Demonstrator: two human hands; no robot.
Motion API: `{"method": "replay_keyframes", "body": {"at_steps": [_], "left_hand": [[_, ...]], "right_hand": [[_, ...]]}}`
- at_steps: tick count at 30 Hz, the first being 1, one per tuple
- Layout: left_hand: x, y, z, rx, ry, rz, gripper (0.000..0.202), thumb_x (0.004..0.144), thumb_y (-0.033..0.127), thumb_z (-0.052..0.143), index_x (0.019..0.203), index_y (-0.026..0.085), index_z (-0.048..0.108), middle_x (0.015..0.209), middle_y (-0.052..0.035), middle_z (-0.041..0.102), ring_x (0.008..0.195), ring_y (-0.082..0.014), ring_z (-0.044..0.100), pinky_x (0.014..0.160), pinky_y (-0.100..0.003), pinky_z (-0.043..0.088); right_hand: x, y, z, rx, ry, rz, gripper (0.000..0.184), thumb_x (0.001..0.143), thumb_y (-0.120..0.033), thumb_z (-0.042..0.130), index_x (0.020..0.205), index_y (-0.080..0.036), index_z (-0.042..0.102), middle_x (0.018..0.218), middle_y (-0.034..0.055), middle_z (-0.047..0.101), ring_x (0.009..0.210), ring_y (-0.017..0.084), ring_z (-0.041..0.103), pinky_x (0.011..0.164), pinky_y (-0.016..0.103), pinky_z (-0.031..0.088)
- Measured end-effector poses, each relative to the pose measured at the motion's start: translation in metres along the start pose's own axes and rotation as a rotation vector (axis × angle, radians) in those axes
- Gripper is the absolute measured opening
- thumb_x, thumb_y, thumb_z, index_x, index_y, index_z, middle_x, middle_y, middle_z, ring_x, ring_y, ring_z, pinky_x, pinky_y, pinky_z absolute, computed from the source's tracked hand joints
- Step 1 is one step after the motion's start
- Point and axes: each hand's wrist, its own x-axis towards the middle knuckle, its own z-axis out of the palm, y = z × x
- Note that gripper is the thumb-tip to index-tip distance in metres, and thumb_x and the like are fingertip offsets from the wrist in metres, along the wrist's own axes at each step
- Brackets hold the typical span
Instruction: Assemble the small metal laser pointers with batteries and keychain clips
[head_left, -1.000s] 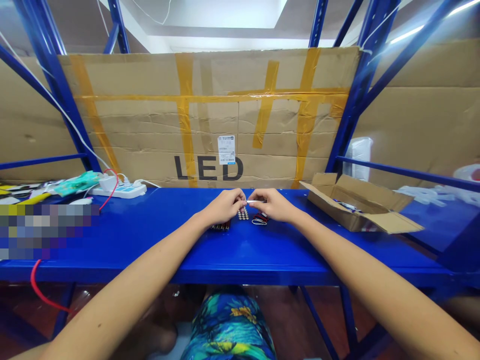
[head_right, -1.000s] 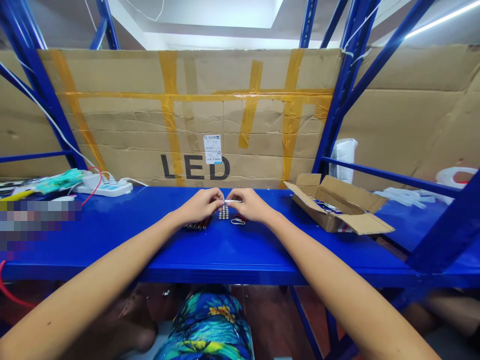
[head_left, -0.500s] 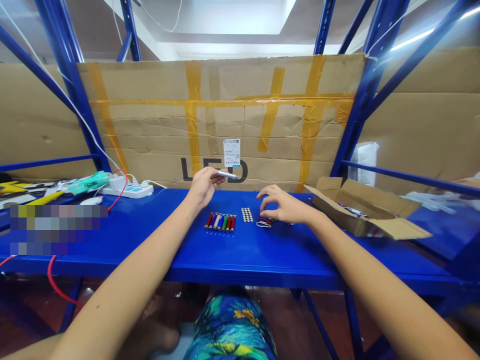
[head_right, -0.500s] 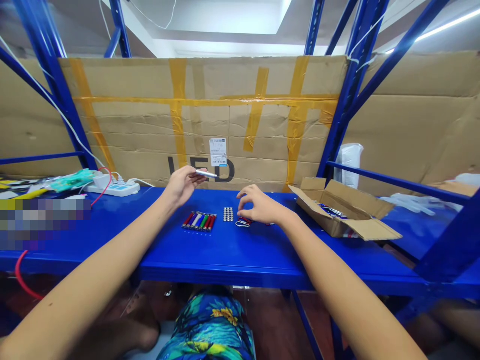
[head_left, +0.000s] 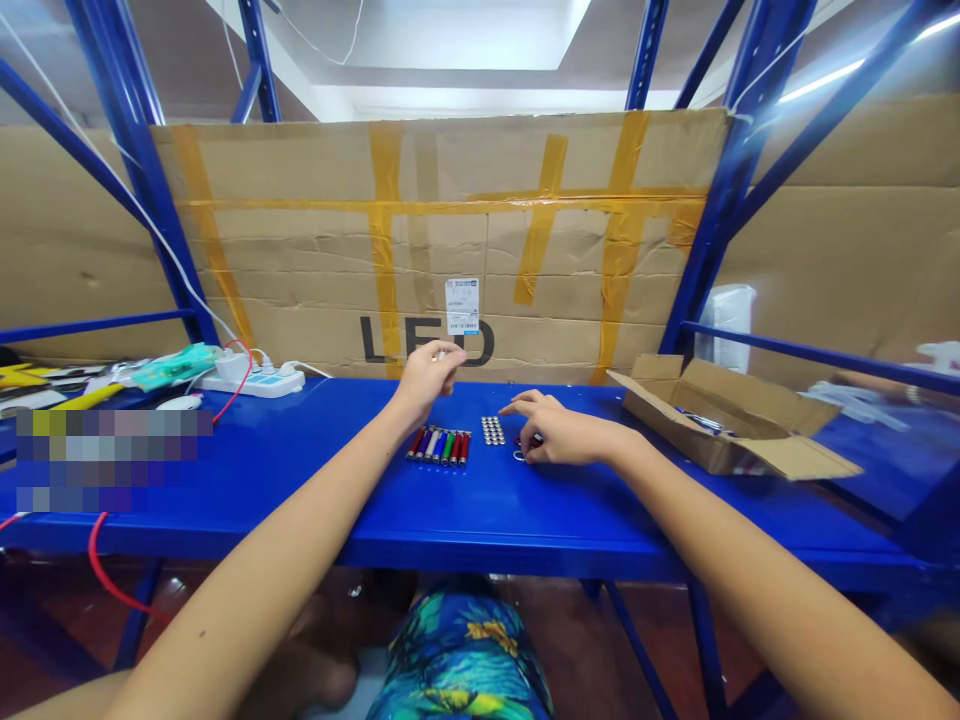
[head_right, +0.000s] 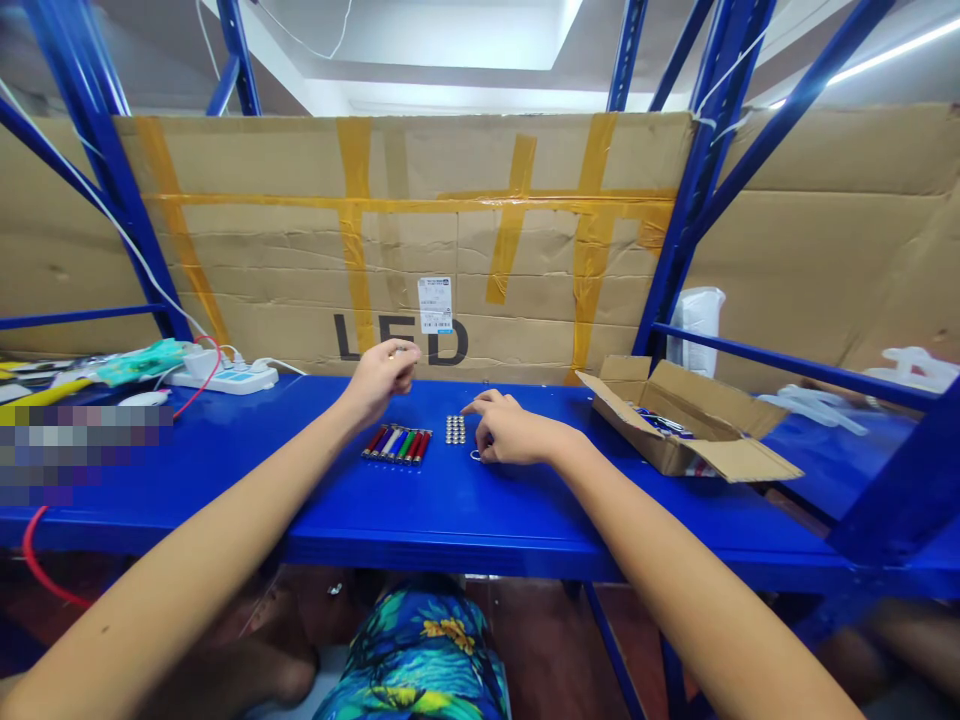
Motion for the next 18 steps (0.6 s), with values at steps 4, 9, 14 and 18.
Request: {"method": "replay_keyframes", "body": {"at_steps": [4, 9, 14, 18], "left_hand": [[-0.013, -0.002, 0.01, 0.432, -0.172, 0.194, 0.014, 0.076, 0.029, 0.065, 0.078, 0.016, 0.061, 0.057, 0.0049, 0.045, 0.052, -0.0082, 0.039, 0.05, -0.022, 0.029], [-0.032, -0.004, 0.024, 0.781, -0.483, 0.294, 0.016, 0.083, 0.031, 0.06, 0.092, 0.019, 0.066, 0.055, 0.0059, 0.043, 0.053, -0.0103, 0.037, 0.054, -0.024, 0.026], [-0.036, -0.007, 0.031, 0.939, -0.468, 0.362, 0.017, 0.09, 0.03, 0.053, 0.093, 0.019, 0.065, 0.062, 0.002, 0.055, 0.058, -0.013, 0.045, 0.058, -0.025, 0.028], [-0.032, -0.01, 0.029, 0.909, -0.399, 0.362, 0.02, 0.091, 0.033, 0.053, 0.081, 0.019, 0.063, 0.063, 0.0009, 0.058, 0.059, -0.0135, 0.046, 0.058, -0.025, 0.027]], "right_hand": [[0.0, 0.002, -0.003, 0.133, 0.118, -0.039, 0.006, 0.072, -0.017, 0.067, 0.067, -0.019, 0.071, 0.135, 0.0092, 0.058, 0.129, 0.032, 0.04, 0.107, 0.049, 0.031], [-0.001, 0.012, -0.007, 0.496, 0.285, 0.075, 0.018, 0.086, -0.032, 0.054, 0.082, -0.017, 0.063, 0.087, 0.0055, 0.069, 0.081, 0.019, 0.061, 0.075, 0.033, 0.047], [0.004, 0.011, -0.001, 0.896, 0.225, 0.049, 0.026, 0.085, -0.043, 0.06, 0.085, -0.018, 0.054, 0.074, 0.0018, 0.067, 0.069, 0.016, 0.064, 0.066, 0.03, 0.048], [0.011, 0.005, 0.005, 1.25, 0.287, 0.079, 0.028, 0.077, -0.04, 0.07, 0.081, -0.018, 0.055, 0.065, -0.0015, 0.06, 0.057, 0.013, 0.059, 0.057, 0.027, 0.044]]}}
